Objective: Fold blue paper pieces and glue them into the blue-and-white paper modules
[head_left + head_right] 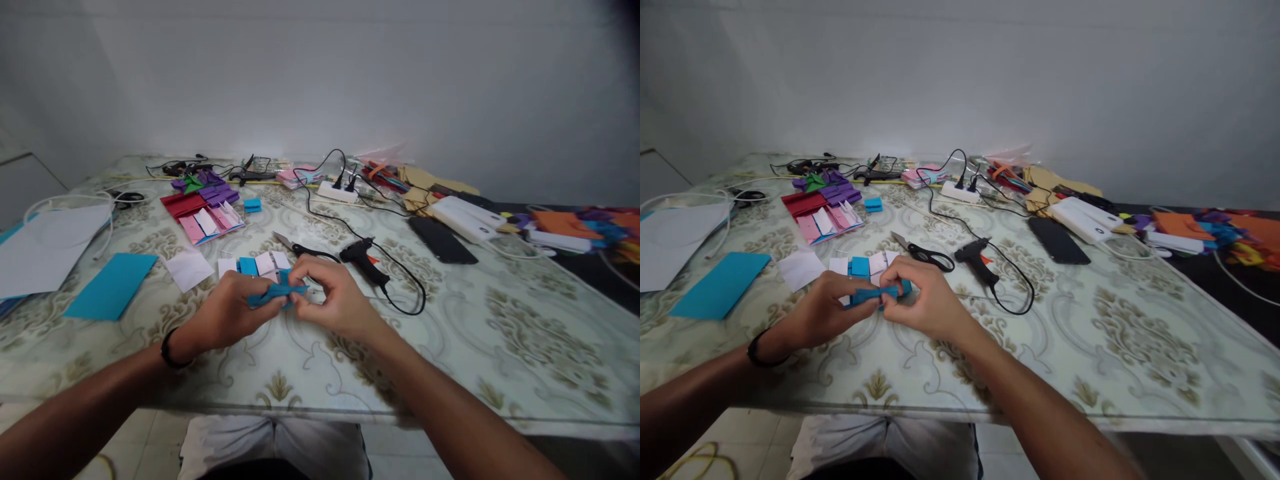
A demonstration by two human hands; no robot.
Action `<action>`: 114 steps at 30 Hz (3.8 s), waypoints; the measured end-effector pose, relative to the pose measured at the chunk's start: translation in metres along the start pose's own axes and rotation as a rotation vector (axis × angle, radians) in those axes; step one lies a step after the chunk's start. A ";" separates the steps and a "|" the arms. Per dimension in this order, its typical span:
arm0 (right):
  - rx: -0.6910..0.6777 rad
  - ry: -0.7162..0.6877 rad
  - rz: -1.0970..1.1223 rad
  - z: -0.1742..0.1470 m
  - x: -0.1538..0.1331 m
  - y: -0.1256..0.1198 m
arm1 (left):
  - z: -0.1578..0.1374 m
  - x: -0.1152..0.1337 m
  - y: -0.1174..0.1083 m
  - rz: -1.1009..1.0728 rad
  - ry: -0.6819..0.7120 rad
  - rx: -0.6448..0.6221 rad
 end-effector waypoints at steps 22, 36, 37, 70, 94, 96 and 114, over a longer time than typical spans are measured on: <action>0.025 0.017 -0.001 0.001 0.001 -0.013 | 0.005 -0.018 -0.005 -0.094 -0.132 0.016; -0.045 -0.019 -0.009 0.001 -0.006 -0.001 | 0.000 -0.007 0.011 -0.026 -0.035 -0.062; -0.045 -0.012 -0.006 0.000 -0.005 0.000 | 0.000 -0.004 0.011 -0.013 -0.013 -0.055; 0.000 0.086 -0.033 -0.001 0.010 -0.013 | 0.005 -0.026 -0.001 -0.204 -0.253 0.006; 0.056 0.090 0.046 -0.001 0.016 -0.013 | 0.006 -0.042 -0.011 -0.500 -0.384 0.140; 0.101 0.161 0.105 -0.003 0.024 -0.015 | 0.007 -0.036 -0.013 -0.477 -0.337 0.148; 0.128 0.290 0.124 -0.005 0.028 -0.015 | 0.003 -0.032 -0.003 -0.668 -0.303 0.088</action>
Point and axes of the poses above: each hand's wrist, its own z-axis towards the middle knuckle, its own y-axis out of the palm, x = y × z, the point moved 9 cm from there along z, towards the middle knuckle, and after that the axes turned 5 degrees about -y, right-handed, at the moved point
